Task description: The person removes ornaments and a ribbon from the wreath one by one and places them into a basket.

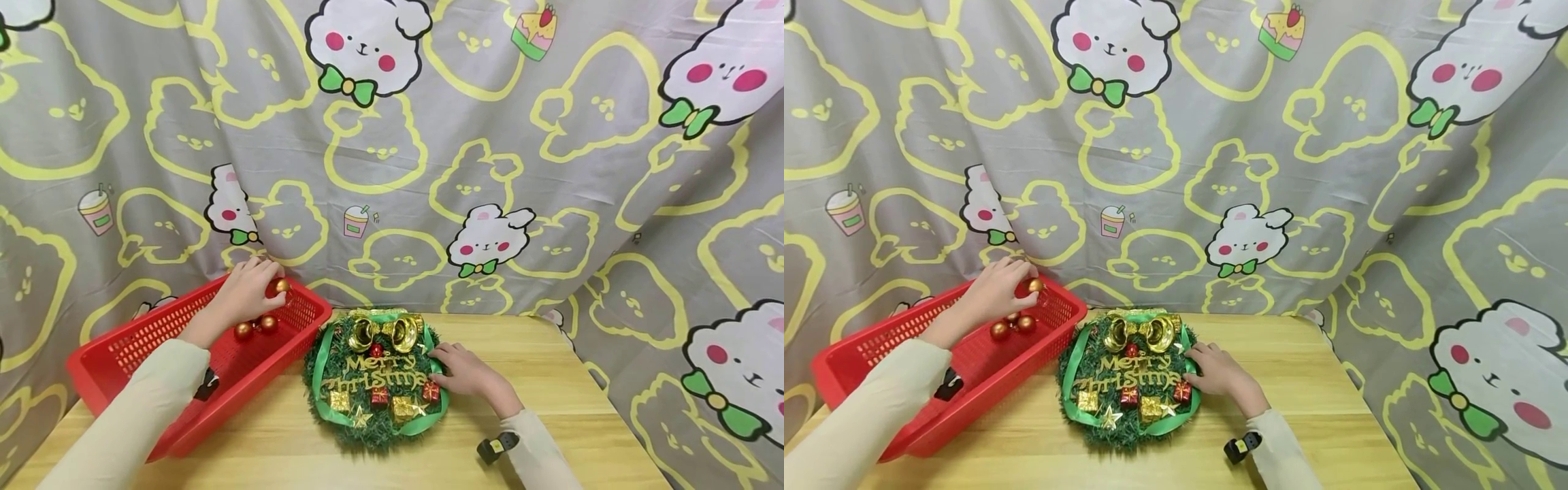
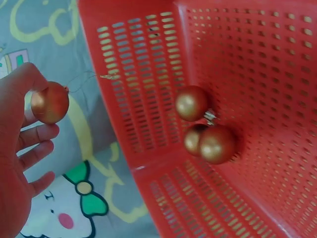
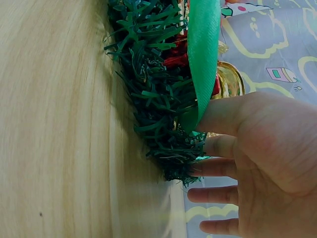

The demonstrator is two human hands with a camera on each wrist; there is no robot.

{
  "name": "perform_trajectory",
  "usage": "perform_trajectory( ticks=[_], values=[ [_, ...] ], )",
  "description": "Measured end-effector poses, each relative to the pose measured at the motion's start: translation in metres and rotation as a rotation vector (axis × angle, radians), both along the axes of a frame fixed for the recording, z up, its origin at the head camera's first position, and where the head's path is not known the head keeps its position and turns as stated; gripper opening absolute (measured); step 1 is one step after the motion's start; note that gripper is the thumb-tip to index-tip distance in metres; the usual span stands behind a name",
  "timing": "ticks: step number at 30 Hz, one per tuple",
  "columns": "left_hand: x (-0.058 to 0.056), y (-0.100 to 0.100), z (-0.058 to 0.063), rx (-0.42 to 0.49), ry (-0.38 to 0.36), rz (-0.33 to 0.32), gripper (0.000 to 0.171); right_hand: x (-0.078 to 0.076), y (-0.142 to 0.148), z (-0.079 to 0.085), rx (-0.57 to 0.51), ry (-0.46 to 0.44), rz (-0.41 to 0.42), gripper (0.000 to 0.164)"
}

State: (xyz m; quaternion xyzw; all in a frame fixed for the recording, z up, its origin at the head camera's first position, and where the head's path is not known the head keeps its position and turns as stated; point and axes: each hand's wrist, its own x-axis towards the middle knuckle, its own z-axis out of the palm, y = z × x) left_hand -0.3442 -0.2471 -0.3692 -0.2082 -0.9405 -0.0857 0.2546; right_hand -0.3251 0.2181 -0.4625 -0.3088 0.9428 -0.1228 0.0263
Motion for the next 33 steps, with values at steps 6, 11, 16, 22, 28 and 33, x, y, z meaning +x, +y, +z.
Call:
perform_trajectory(
  ticks=[6,11,16,22,28,33],
  values=[
    [0.001,-0.010,-0.009,-0.015,-0.058,0.026,0.028,0.001,-0.001,0.002,0.006,0.005,0.003,0.049],
    [0.001,-0.019,-0.016,-0.024,-0.097,0.045,0.030,0.002,-0.002,0.004,0.006,0.008,0.012,0.049],
    [0.000,-0.027,-0.025,-0.025,-0.144,0.077,0.031,0.002,-0.002,0.005,0.008,0.007,0.010,0.049],
    [-0.001,-0.036,-0.034,-0.026,-0.199,0.098,0.030,0.001,-0.001,0.003,0.005,0.008,0.004,0.049],
    [-0.001,-0.041,-0.044,-0.024,-0.245,0.103,0.030,0.000,0.000,0.002,0.007,0.014,0.006,0.049],
    [0.001,-0.043,-0.049,-0.021,-0.268,0.109,0.029,0.000,0.000,0.000,0.007,0.011,0.004,0.050]
  ],
)
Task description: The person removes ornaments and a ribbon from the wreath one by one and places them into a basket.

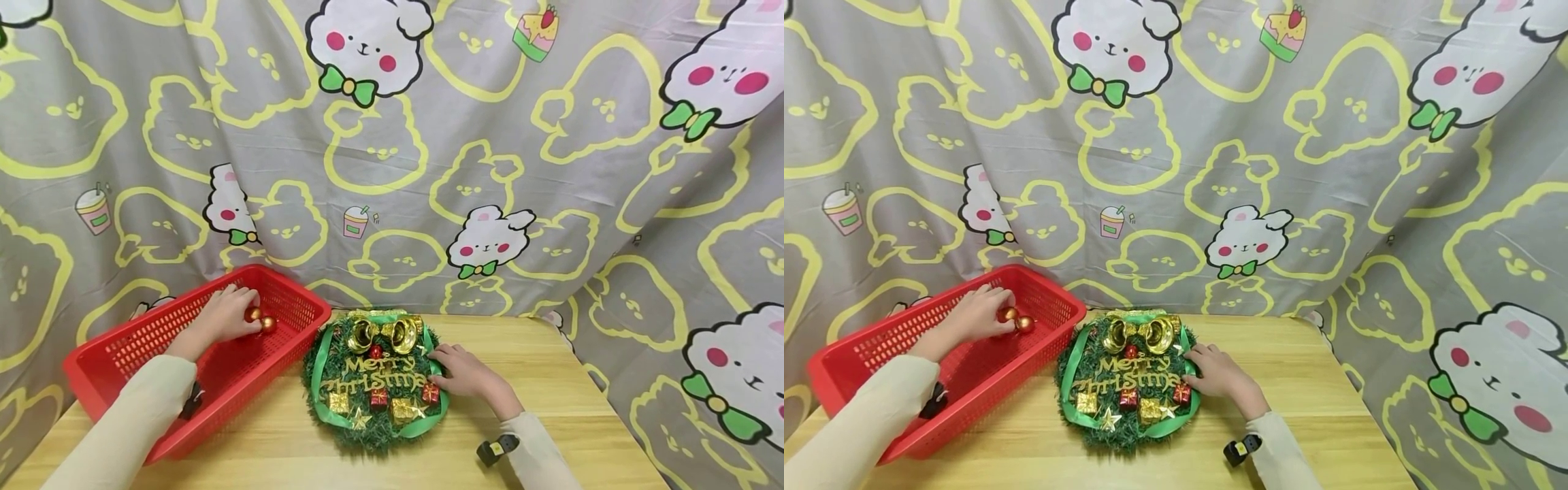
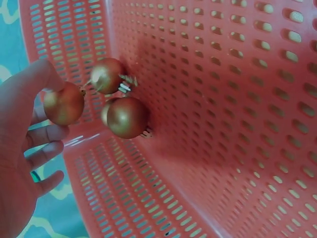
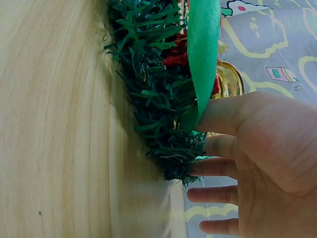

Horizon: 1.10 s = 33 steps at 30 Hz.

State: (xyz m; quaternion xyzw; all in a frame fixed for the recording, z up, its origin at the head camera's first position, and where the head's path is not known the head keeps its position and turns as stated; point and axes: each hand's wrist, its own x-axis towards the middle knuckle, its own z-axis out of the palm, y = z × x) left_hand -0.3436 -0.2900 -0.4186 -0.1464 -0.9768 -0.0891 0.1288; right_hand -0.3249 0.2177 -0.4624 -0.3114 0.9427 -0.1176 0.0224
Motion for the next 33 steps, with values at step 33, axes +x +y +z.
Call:
perform_trajectory(
  ticks=[33],
  values=[
    [-0.003,-0.010,-0.017,-0.064,-0.049,0.015,0.033,-0.001,0.000,-0.002,-0.001,-0.014,-0.014,0.051]
  ],
)
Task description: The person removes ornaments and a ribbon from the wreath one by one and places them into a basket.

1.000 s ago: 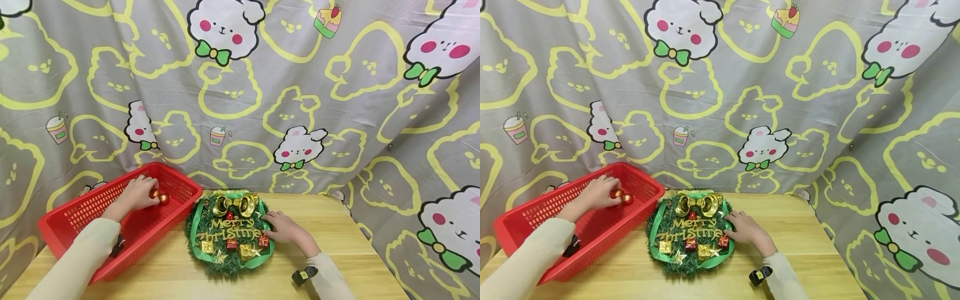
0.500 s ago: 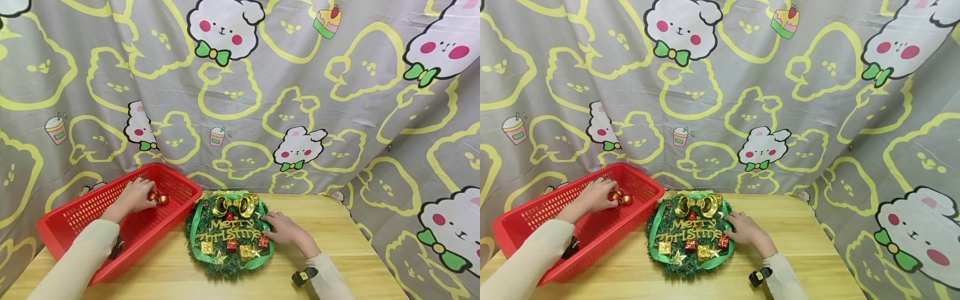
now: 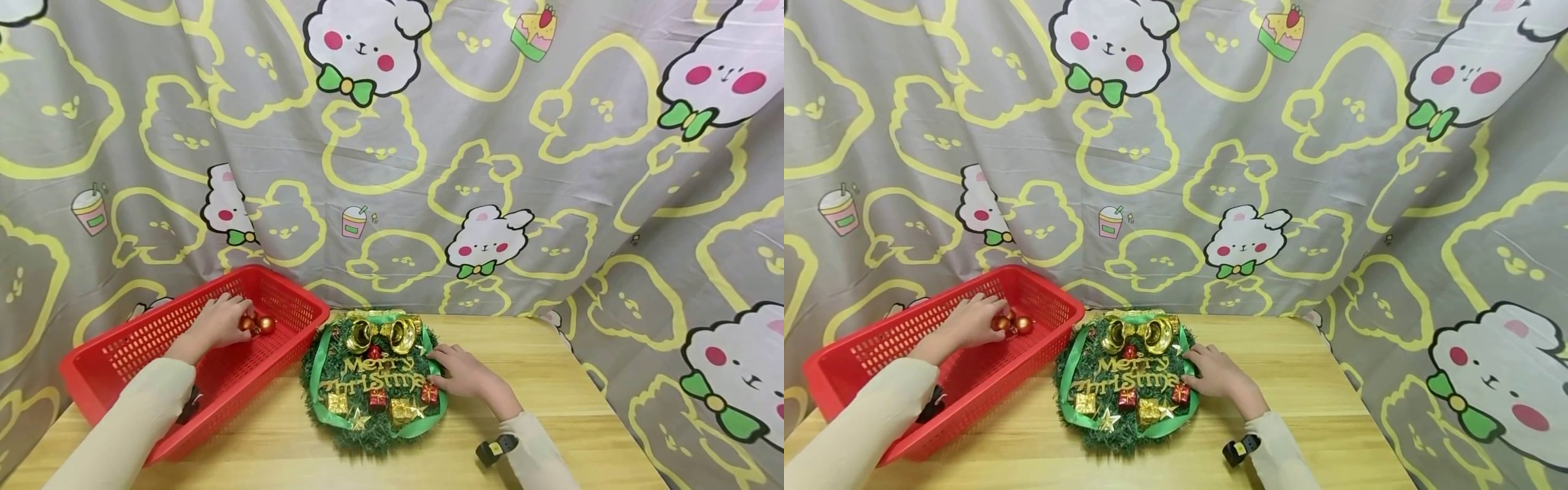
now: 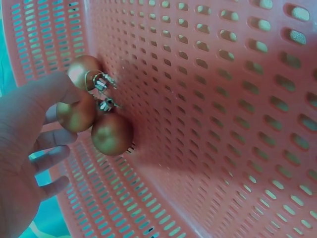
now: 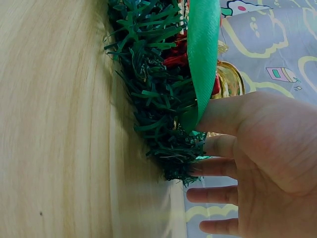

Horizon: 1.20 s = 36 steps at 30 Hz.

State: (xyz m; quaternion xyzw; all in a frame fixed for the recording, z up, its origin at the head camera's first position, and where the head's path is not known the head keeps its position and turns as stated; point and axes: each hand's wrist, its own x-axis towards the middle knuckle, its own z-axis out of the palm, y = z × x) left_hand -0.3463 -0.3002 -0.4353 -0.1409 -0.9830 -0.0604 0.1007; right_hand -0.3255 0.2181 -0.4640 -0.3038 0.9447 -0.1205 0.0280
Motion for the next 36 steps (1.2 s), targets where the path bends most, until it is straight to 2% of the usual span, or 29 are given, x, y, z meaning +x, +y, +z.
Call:
perform_trajectory(
  ticks=[4,11,19,36],
  values=[
    [0.001,-0.001,0.000,-0.003,-0.008,0.002,0.035,0.001,0.000,0.001,0.001,-0.009,-0.001,0.051],
    [0.002,-0.001,-0.002,-0.030,-0.011,0.001,0.057,0.000,0.000,0.001,-0.001,-0.006,-0.003,0.051],
    [0.002,0.001,-0.007,-0.053,0.031,-0.027,0.038,0.000,-0.001,0.003,0.000,0.005,0.012,0.048],
    [0.005,0.003,-0.011,-0.056,0.012,-0.021,0.037,0.001,-0.003,0.003,-0.003,0.001,0.016,0.049]
  ],
)
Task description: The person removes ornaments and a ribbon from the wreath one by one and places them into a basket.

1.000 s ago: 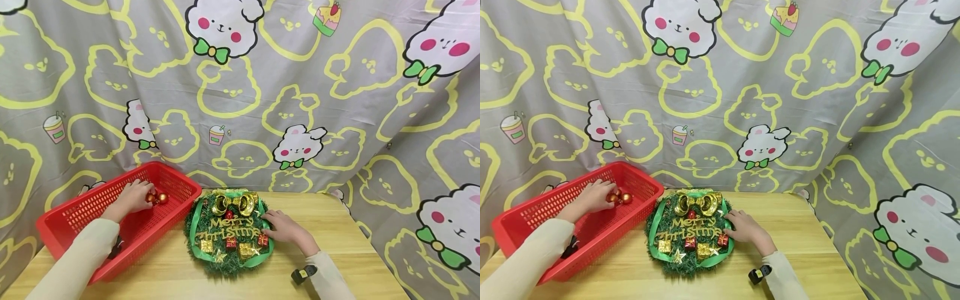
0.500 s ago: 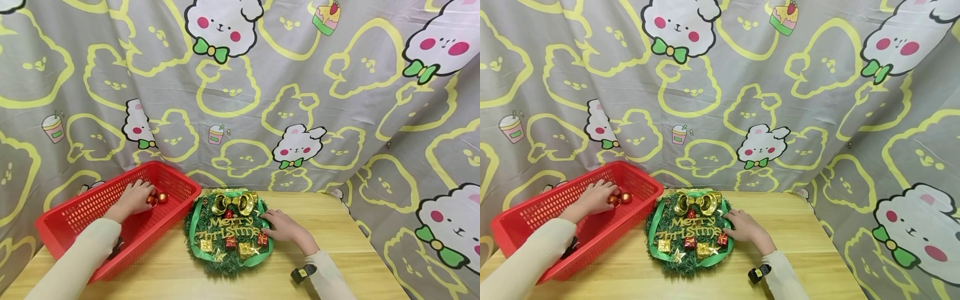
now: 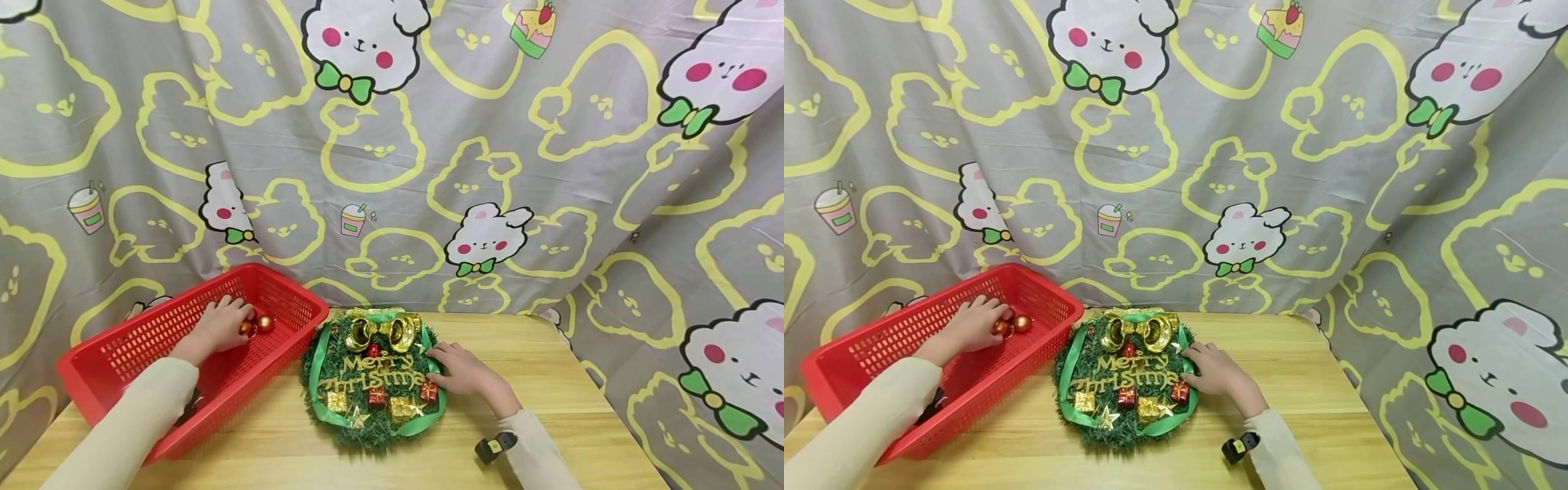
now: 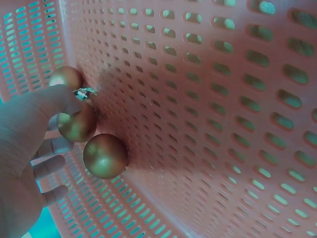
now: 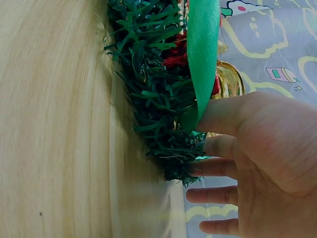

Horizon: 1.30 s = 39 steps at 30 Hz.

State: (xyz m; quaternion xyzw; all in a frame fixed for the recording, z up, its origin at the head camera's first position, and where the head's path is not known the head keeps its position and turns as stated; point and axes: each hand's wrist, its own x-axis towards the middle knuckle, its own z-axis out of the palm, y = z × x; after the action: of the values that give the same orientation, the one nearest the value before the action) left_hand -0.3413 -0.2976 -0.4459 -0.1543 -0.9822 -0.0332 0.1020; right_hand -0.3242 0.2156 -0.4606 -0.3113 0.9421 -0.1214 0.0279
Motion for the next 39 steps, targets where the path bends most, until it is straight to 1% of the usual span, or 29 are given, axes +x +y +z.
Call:
perform_trajectory(
  ticks=[12,18,23,29,32,39],
  values=[
    [0.001,0.000,0.002,0.017,0.002,-0.007,0.034,-0.002,0.002,-0.001,0.010,0.009,-0.001,0.049],
    [-0.002,-0.001,0.001,0.034,-0.010,-0.003,0.026,-0.002,0.002,-0.001,0.006,0.010,0.002,0.049],
    [-0.002,0.000,0.000,0.038,0.014,-0.012,0.025,-0.001,0.001,0.000,0.005,0.007,0.003,0.050],
    [-0.002,0.006,0.005,0.069,0.045,-0.034,0.025,-0.001,0.000,0.000,0.000,0.001,0.004,0.049],
    [-0.002,0.009,0.007,0.072,0.050,-0.041,0.021,-0.001,0.001,0.000,-0.001,0.001,0.004,0.050],
    [-0.004,0.016,0.012,0.034,0.084,-0.056,0.018,-0.002,0.002,-0.002,0.006,0.005,0.000,0.050]
  ],
)
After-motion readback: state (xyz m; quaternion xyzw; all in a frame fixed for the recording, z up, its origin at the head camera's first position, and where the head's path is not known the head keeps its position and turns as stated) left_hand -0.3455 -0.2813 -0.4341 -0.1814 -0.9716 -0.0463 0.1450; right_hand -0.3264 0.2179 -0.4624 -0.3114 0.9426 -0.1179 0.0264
